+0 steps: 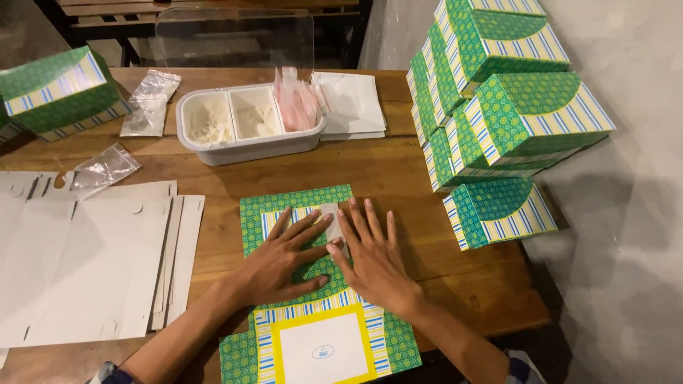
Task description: The person assembles flat cardboard pieces into small decorative boxes by folding along pre-scored lines and tucking flaps into slots. They handle multiple units one at a time, stacking completed boxes to the right.
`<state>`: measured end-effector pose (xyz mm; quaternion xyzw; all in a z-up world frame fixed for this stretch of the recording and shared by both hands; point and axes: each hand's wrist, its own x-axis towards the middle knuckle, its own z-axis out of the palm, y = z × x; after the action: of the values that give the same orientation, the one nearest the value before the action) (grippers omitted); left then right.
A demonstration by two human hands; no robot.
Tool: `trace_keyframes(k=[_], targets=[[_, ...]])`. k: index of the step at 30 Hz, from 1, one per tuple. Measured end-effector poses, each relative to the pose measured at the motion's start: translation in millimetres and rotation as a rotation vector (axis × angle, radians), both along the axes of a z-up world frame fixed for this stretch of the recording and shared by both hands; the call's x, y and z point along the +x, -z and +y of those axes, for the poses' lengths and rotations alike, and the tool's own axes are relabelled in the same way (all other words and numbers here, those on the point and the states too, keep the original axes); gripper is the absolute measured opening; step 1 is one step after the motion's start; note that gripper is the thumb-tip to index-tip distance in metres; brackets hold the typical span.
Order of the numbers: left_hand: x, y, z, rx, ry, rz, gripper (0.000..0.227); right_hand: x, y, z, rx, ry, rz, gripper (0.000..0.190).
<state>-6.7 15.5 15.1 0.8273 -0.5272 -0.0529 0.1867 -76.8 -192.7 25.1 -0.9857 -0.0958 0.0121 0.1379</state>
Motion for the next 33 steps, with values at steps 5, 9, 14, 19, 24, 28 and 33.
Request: trace_keyframes(k=[5,9,14,19,24,28,33], targets=[[-0.6,-5.5,0.8,-0.021,-0.016,0.012,0.058,19.3,1.0,5.6,-0.016,0.003,-0.01,0.069],[1.5,-3.1,1.0,-0.024,-0.028,0.015,0.059,17.9,6.2,5.0,-0.056,0.007,-0.042,0.068],[5.1,10.9,5.6,-0.215,0.067,-0.015,0.06,-17.2,17.3,0.2,-0.126,-0.02,-0.189,0.068],[6.7,11.2,4.8,-0.218,0.049,-0.056,0.064,-49.6,11.3,-1.7,-0.697,0.027,-0.486,0.069],[3.7,9.2,5.7,-0.215,0.06,-0.031,0.062,-72.7,2.4,4.6,-0.22,-0.056,-0.268,0.062],[5.5,10.7,4.7,-0.21,0.061,-0.036,0.061,-69.4,-1.6,7.7,-0.145,-0.068,-0.225,0.067],[5.2,9.3,5.4,-0.21,0.07,-0.067,0.062,-55.8,6.7,7.7,-0.726,0.026,-0.428,0.081]])
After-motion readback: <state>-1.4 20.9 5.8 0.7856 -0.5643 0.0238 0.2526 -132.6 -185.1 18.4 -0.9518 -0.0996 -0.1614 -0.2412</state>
